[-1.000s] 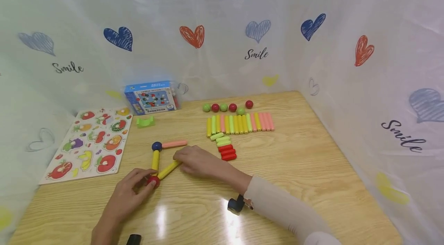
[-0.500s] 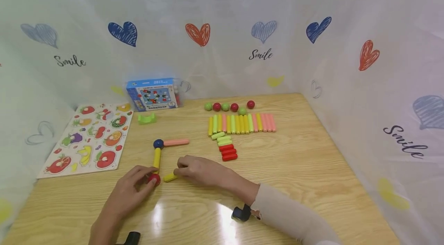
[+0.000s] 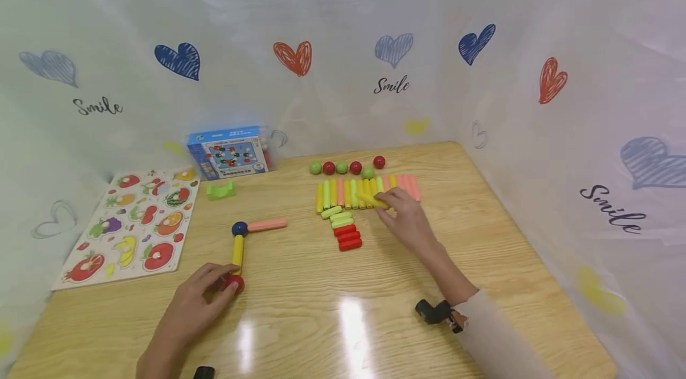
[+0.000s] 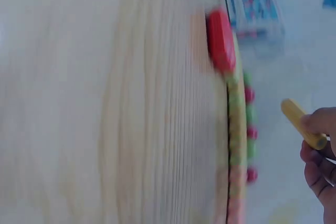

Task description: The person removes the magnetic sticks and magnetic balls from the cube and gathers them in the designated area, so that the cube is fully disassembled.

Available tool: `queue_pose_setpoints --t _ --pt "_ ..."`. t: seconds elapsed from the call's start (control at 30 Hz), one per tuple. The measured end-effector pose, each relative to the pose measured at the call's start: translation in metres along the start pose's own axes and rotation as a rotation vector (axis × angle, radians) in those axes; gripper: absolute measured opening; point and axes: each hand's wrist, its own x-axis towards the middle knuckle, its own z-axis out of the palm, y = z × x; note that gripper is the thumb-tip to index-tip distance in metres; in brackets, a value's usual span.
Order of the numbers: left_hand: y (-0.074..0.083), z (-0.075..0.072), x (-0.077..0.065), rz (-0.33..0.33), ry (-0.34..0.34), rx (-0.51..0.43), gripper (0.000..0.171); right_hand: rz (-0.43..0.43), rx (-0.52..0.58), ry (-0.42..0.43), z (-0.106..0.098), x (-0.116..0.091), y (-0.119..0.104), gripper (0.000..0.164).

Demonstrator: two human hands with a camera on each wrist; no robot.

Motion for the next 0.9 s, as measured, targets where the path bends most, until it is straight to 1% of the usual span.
queue_pose_setpoints --t 0.1,0.23,0.33,0.43,0.57,0.63,0.67,0.73,0.77,0.83,0.9 --pt "-0.001 -0.001 -0.001 0.009 0.007 0.013 0.027 0.171 -0.055 0.028 -0.018 -0.003 0.034 0.026" --pt "-0.003 -0.002 -0.002 -0.006 -0.003 0.019 0.028 0.339 -0.108 0.042 -0.03 -0.006 0.071 0.024" --pt "-0.003 0.0 -0.002 -0.003 -0.003 0.011 0.028 0.431 -0.123 0.015 -0.035 -0.009 0.092 0.024" --pt "-0.003 0.002 -0.001 0.021 0.005 0.005 0.028 0.483 -0.115 -0.049 -0.037 -0.014 0.104 0.027" --pt "-0.004 0.004 -0.002 0.032 0.015 -0.002 0.029 0.486 -0.084 -0.165 -0.037 -0.018 0.105 0.033" --pt "-0.004 0.004 -0.001 0.031 0.016 -0.006 0.029 0.476 -0.092 -0.187 -0.037 -0.018 0.101 0.035" --pt "-0.004 0.004 -0.001 0.029 0.013 -0.007 0.029 0.47 -0.092 -0.182 -0.037 -0.017 0.096 0.036" --pt "-0.005 0.004 0.001 0.027 0.005 -0.008 0.03 0.455 -0.086 -0.16 -0.036 -0.014 0.082 0.035" --pt "-0.005 0.005 0.001 0.027 0.002 -0.008 0.03 0.429 -0.085 -0.143 -0.035 -0.011 0.074 0.033" --pt "-0.006 0.005 0.001 0.025 -0.002 -0.004 0.029 0.359 -0.062 -0.13 -0.029 -0.005 0.051 0.029" --pt "-0.006 0.006 0.001 0.024 0.002 -0.001 0.029 0.269 -0.029 -0.142 -0.018 0.0 0.026 0.024"
